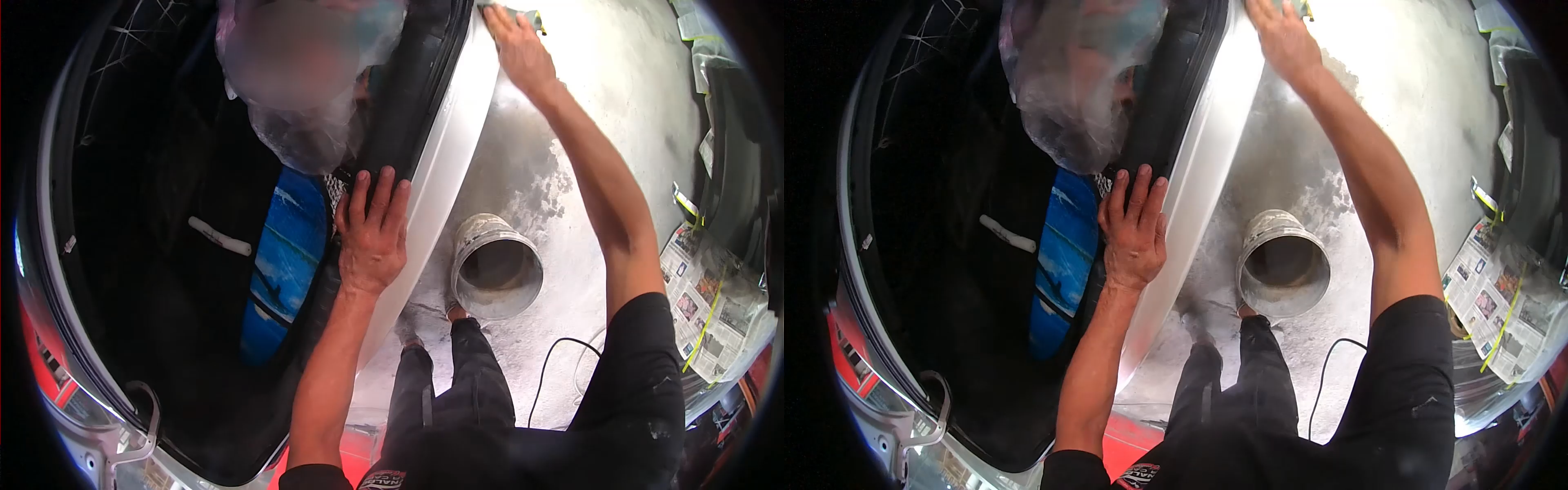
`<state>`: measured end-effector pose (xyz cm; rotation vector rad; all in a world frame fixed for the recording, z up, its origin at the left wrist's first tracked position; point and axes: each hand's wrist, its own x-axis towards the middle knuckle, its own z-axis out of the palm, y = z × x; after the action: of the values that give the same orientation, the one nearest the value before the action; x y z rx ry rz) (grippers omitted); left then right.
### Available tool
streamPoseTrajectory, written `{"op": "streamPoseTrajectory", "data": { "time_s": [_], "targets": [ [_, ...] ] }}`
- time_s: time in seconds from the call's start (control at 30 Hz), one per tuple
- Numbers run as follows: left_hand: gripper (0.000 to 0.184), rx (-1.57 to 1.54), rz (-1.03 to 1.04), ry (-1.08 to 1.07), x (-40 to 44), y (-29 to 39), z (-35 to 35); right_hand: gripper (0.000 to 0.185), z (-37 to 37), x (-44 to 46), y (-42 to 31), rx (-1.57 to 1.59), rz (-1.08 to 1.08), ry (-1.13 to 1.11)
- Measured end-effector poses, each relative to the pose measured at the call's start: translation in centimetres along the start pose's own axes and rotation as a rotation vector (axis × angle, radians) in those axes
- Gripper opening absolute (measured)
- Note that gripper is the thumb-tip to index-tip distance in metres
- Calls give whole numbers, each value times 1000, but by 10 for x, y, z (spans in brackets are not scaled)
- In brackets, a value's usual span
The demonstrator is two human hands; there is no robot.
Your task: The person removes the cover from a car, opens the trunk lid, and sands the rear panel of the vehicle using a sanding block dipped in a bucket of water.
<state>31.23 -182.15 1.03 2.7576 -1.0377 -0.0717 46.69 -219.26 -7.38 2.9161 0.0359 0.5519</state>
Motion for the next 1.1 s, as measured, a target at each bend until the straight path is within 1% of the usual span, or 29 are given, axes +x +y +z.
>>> {"op": "streamPoseTrajectory", "data": {
  "time_s": [0.03, 0.1, 0.13, 0.17, 0.23, 0.27, 0.3, 0.37, 0.43, 0.47, 0.5, 0.57, 0.63, 0.67, 0.7, 0.77, 0.83, 0.87, 0.97, 1.0, 1.03, 1.1],
  "targets": [
    [55, 5, 5, 11, 1, -1, 2, 59, 1, -18, -5, 15, -77, -6],
    [54, 16, 9, 24, 4, -3, 1, 55, -13, -59, -36, 174, -21, -2],
    [54, 20, 10, 22, 5, -2, -1, 55, -21, -67, -40, 161, -49, 7],
    [53, 23, 12, 15, 4, -1, -2, 58, -19, -64, -35, 120, -71, -21],
    [53, 15, 9, 15, 4, -2, 1, 65, -12, -30, -8, 29, -108, -65],
    [53, 12, 7, 15, 4, -2, 2, 63, -7, -4, 1, 79, -21, -50],
    [53, 21, 9, 17, 5, -3, 2, 60, -15, 15, 8, 102, -74, 21],
    [53, 31, 11, 19, 4, -1, -1, 56, -6, 11, 3, 22, -42, 17],
    [53, 16, 10, 16, 4, -1, 0, 52, -8, -25, -24, 53, 25, -30],
    [53, 9, 5, 12, 4, -2, 1, 50, -59, -34, -46, 115, 89, -218],
    [53, 5, 4, 14, 5, -1, 0, 49, -56, -47, -54, 90, 63, -98],
    [52, 2, 3, 5, 4, -2, 0, 46, -40, -41, -40, 34, -2, -44],
    [53, -5, -3, 7, 5, -1, -1, 45, -17, -4, -17, 129, 48, -28],
    [53, -8, -5, 6, 4, -1, 0, 46, 3, 20, -1, 84, 56, -159],
    [53, 4, -7, 7, 4, -2, 1, 41, -12, 32, 1, 263, 102, -77],
    [52, 17, -1, 8, 4, -1, -1, 49, -30, 23, -11, 236, 146, -270],
    [52, 12, 4, 20, 6, -2, 0, 54, -1, -29, -34, 133, 61, -30],
    [52, 6, 3, 17, 4, -2, 0, 58, -33, -50, -51, 78, 23, -161],
    [52, -2, -1, 10, 4, -1, -1, 59, -63, -58, -48, 117, 5, -204],
    [52, 3, 1, 16, 4, -1, -1, 61, -42, -42, -31, 96, 23, -214],
    [52, 8, 2, 20, 3, -1, 0, 63, 11, -20, -3, -104, -98, -119],
    [53, 16, 1, 19, 4, -2, 1, 65, -13, 8, 3, 160, 84, -209]
  ]
}}
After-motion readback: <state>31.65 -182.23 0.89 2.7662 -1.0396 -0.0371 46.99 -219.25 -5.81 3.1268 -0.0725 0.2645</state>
